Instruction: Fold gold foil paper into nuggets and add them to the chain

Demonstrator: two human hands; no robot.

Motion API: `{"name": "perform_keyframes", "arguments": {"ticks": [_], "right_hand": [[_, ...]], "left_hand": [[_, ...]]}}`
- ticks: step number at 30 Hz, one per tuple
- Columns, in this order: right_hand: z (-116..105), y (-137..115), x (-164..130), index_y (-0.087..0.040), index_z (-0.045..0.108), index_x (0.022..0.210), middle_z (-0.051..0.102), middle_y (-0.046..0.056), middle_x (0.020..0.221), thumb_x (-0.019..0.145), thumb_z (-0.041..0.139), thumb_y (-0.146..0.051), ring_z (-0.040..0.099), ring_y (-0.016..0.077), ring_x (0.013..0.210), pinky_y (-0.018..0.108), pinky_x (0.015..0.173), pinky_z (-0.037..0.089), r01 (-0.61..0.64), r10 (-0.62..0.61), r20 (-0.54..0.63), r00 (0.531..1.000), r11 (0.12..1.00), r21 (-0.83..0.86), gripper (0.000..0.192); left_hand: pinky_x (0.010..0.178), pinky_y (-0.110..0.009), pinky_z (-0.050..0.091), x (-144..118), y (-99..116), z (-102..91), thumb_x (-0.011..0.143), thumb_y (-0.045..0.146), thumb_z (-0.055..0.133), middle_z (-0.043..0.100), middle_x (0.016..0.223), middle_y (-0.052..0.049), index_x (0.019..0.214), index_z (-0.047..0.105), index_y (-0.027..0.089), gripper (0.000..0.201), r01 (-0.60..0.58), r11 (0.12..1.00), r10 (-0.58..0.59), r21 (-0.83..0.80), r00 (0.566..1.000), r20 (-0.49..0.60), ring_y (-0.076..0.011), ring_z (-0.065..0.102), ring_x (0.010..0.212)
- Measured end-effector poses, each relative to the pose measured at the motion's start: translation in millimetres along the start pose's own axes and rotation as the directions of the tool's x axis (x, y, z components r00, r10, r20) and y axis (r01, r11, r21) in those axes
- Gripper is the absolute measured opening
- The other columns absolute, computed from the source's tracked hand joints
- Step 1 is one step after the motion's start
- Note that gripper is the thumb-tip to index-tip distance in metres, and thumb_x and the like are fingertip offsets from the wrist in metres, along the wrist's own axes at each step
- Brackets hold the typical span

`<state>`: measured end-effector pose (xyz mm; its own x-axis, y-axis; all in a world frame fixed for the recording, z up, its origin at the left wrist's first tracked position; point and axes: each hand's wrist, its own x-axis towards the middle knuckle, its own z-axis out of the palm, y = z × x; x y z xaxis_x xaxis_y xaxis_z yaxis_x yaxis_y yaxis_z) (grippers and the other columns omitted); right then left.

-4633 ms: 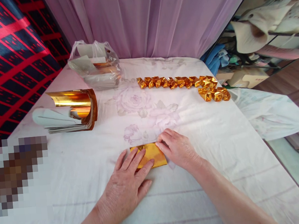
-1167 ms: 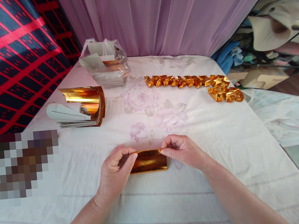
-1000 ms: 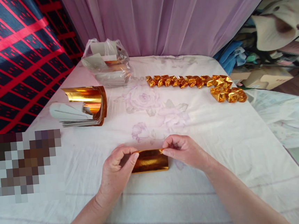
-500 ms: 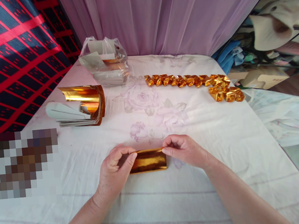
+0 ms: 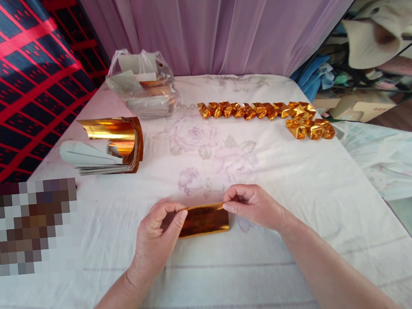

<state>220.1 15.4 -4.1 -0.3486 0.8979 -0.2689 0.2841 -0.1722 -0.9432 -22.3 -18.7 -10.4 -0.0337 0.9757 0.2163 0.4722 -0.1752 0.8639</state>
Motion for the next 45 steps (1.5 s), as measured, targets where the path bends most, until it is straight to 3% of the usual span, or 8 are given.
{"name": "perform_keyframes", "arguments": {"ticks": [14, 20, 23, 33, 45], "right_hand": [[1.2, -3.3, -0.6, -0.019, 0.058, 0.070, 0.050, -0.004, 0.061, 0.076, 0.065, -0.040, 0.040, 0.0091, 0.056, 0.023, 0.051, 0.032, 0.002, -0.003, -0.030, 1.000, 0.999, -0.032, 0.023], [6.6, -4.5, -1.6, -0.020, 0.060, 0.068, 0.054, -0.003, 0.059, 0.076, 0.062, -0.038, 0.042, 0.0093, 0.053, 0.023, 0.049, 0.032, 0.001, -0.015, -0.116, 0.993, 0.993, -0.118, 0.020], [10.9, -5.0, -2.2, -0.021, 0.061, 0.067, 0.057, -0.003, 0.058, 0.077, 0.060, -0.036, 0.045, 0.0099, 0.052, 0.023, 0.049, 0.033, 0.015, -0.050, -0.170, 0.984, 0.978, -0.206, 0.018], [21.0, -0.5, -1.7, -0.022, 0.059, 0.065, 0.064, -0.002, 0.062, 0.078, 0.056, -0.021, 0.054, 0.0111, 0.054, 0.024, 0.057, 0.036, 0.052, -0.263, -0.254, 0.931, 0.783, -0.620, 0.013], [26.3, 3.8, -1.2, -0.022, 0.057, 0.066, 0.065, -0.002, 0.069, 0.078, 0.055, -0.019, 0.054, 0.0116, 0.057, 0.025, 0.058, 0.033, 0.020, -0.305, -0.254, 0.918, 0.675, -0.737, 0.013]], "left_hand": [[0.102, -0.041, 0.050, 0.0, 1.2, -0.2, 0.084, 0.033, 0.061, 0.071, 0.069, 0.003, 0.076, 0.068, 0.023, 0.015, 0.026, 0.999, -0.027, 0.023, 0.999, 0.025, -0.0152, 0.068, 0.070], [0.077, -0.030, 0.057, -1.0, -1.0, 0.9, 0.085, 0.030, 0.060, 0.069, 0.076, 0.001, 0.082, 0.068, 0.022, 0.011, 0.029, 0.998, -0.030, 0.059, 0.999, 0.014, -0.0143, 0.065, 0.070], [0.072, -0.028, 0.056, -0.6, -4.6, 1.4, 0.084, 0.028, 0.060, 0.068, 0.083, -0.001, 0.089, 0.069, 0.022, 0.012, 0.008, 0.993, -0.007, 0.122, 1.000, -0.006, -0.0148, 0.064, 0.074], [0.081, -0.036, 0.054, 5.0, -9.3, 0.9, 0.086, 0.022, 0.058, 0.070, 0.081, -0.001, 0.099, 0.069, 0.024, 0.018, -0.185, 0.914, 0.148, 0.360, 0.981, 0.129, -0.0198, 0.065, 0.082], [0.082, -0.038, 0.052, 7.0, -9.9, 1.7, 0.085, 0.020, 0.057, 0.074, 0.085, -0.001, 0.097, 0.068, 0.024, 0.017, -0.222, 0.892, 0.164, 0.395, 0.971, 0.175, -0.0218, 0.066, 0.085]]}}
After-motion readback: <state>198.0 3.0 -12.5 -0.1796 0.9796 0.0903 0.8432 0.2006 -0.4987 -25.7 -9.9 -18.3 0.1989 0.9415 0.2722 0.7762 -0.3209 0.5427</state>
